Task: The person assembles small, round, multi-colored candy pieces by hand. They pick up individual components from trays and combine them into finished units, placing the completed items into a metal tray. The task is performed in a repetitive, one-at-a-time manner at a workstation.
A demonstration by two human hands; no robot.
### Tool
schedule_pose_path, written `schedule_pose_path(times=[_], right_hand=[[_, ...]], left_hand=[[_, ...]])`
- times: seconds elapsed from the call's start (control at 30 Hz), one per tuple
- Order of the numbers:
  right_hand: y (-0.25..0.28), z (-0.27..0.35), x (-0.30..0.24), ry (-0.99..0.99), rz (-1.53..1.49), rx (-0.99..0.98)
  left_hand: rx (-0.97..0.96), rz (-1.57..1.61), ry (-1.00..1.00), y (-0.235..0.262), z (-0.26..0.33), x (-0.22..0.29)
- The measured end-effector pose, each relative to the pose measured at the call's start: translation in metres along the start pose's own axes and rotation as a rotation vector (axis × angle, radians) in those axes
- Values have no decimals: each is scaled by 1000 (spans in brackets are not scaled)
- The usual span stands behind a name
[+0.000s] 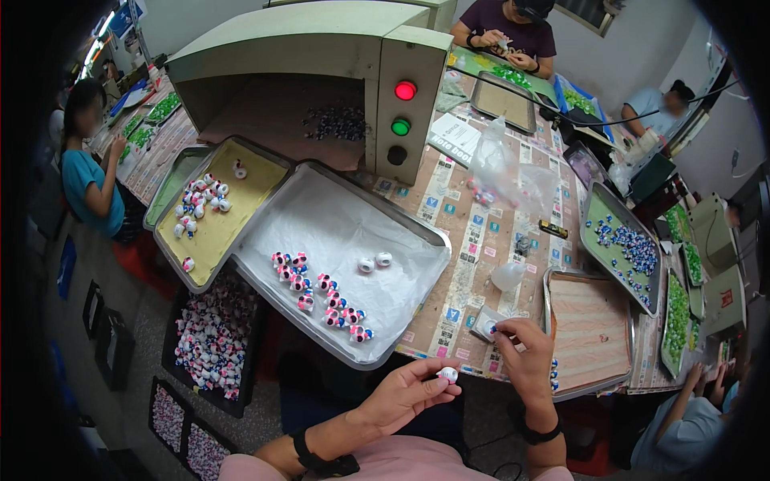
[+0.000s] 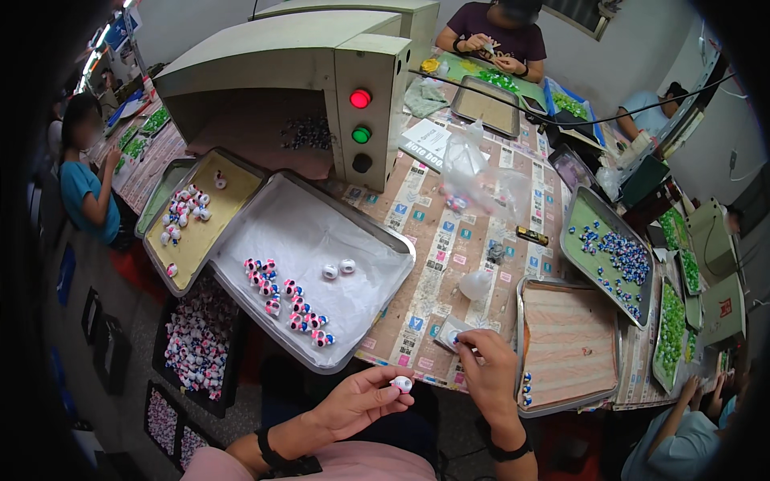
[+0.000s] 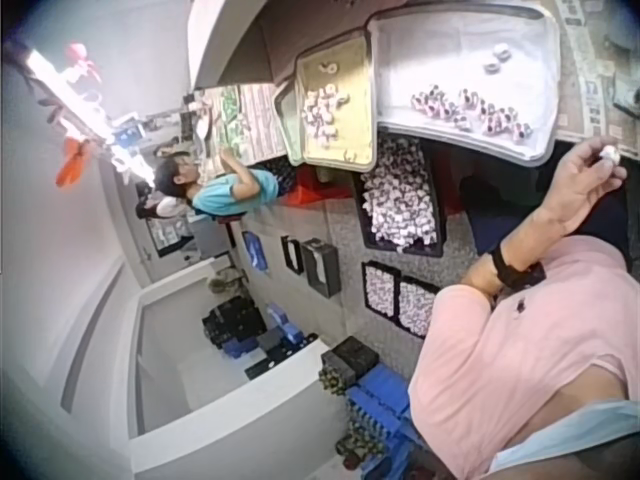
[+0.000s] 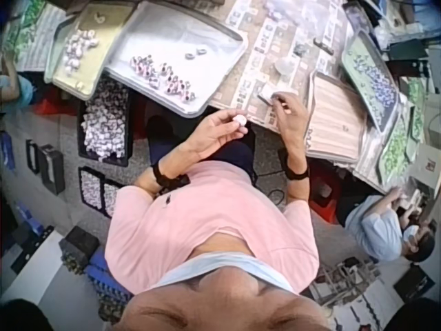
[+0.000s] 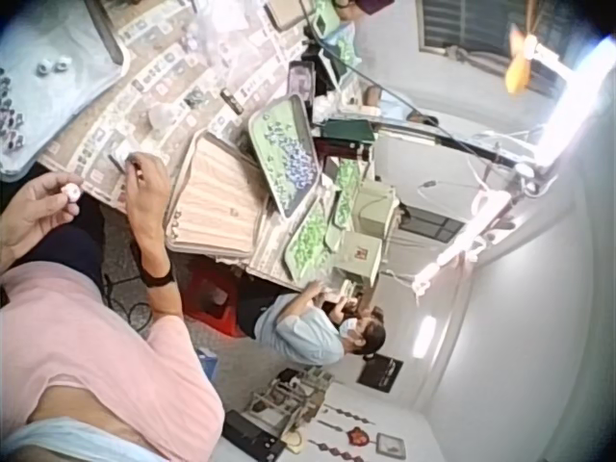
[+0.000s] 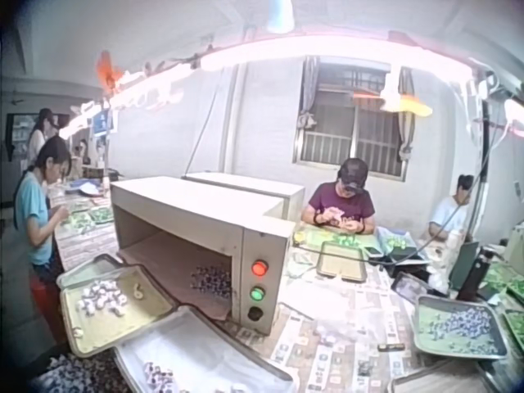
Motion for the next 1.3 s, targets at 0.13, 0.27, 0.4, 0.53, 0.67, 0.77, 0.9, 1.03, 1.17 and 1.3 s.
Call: schedule_pose_path(times=[0.13, 0.27, 0.4, 0.53, 0.67, 0.77, 0.9, 1.03, 1.17, 1.3], right_hand=[[4, 11, -15, 10, -133, -14], [-11, 27, -27, 3, -390, -118], [-30, 37, -26, -37, -658, -173], [-36, 38, -25, -33, -588, -227], [-36, 38, -28, -3, -517, -259], [-34, 37, -32, 12, -472, -294], [-33, 38, -31, 7, -508, -326], [-34, 39, -29, -4, -548, -337], [-38, 40, -27, 13, -580, -334], [-42, 41, -28, 34, -632, -314]], left_hand=[[27, 2, -4, 6, 0, -2], [59, -12, -20, 6, 0, 0], [70, -48, -7, 6, -1, -1], [89, -69, 13, 5, 0, -3], [96, -97, 17, 6, 1, -4], [117, -159, 29, 6, 3, 0], [85, -165, 14, 5, 3, -1], [95, -411, -103, -3, 4, 16], [123, -503, -86, -6, 6, 22], [132, -338, 14, 3, 6, 8]])
Point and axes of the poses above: each hand's wrist, its own z-axis away from the middle knuckle, its own y-axis out of the back of the hand, x = y × z, the point moved 10 cm from there along -z, towards the middle knuckle, and after that the axes turned 15 degrees about -x, right-handed, at the moved point
